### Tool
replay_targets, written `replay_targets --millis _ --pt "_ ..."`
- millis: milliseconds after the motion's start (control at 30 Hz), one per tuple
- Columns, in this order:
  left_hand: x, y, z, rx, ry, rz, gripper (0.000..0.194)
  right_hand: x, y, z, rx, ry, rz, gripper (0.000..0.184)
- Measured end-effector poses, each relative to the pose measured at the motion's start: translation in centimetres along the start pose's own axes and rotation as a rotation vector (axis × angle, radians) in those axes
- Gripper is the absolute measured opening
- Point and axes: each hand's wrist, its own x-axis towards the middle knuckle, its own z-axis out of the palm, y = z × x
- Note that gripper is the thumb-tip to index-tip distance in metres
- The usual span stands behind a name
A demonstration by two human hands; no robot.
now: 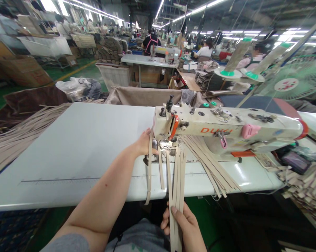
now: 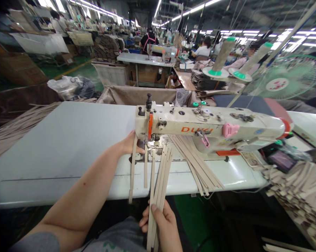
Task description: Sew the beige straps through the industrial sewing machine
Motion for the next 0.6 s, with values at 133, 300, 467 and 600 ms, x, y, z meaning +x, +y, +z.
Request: replay_targets --millis 133,300,467,600 --pt "0.09 0.07 -0.06 0.031 -0.038 0.034 0.094 -0.12 0.10 0.00 -0.057 0.007 -0.006 0.051" --pt "-0.21 0.11 0.00 -0.002 -0.021 -0.021 0.095 -0.38 0.23 0.24 -0.120 0.006 -0.033 0.056" --pt "-0.11 -0.14 0.04 0.011 -0.032 0.006 0.104 -0.51 0.26 0.53 -0.145 0.012 -0.058 0.060" --pt "-0.10 -0.31 0.04 -0.003 -0.033 0.026 0.097 -0.47 0.19 0.56 -0.155 0.027 -0.082 0.062"
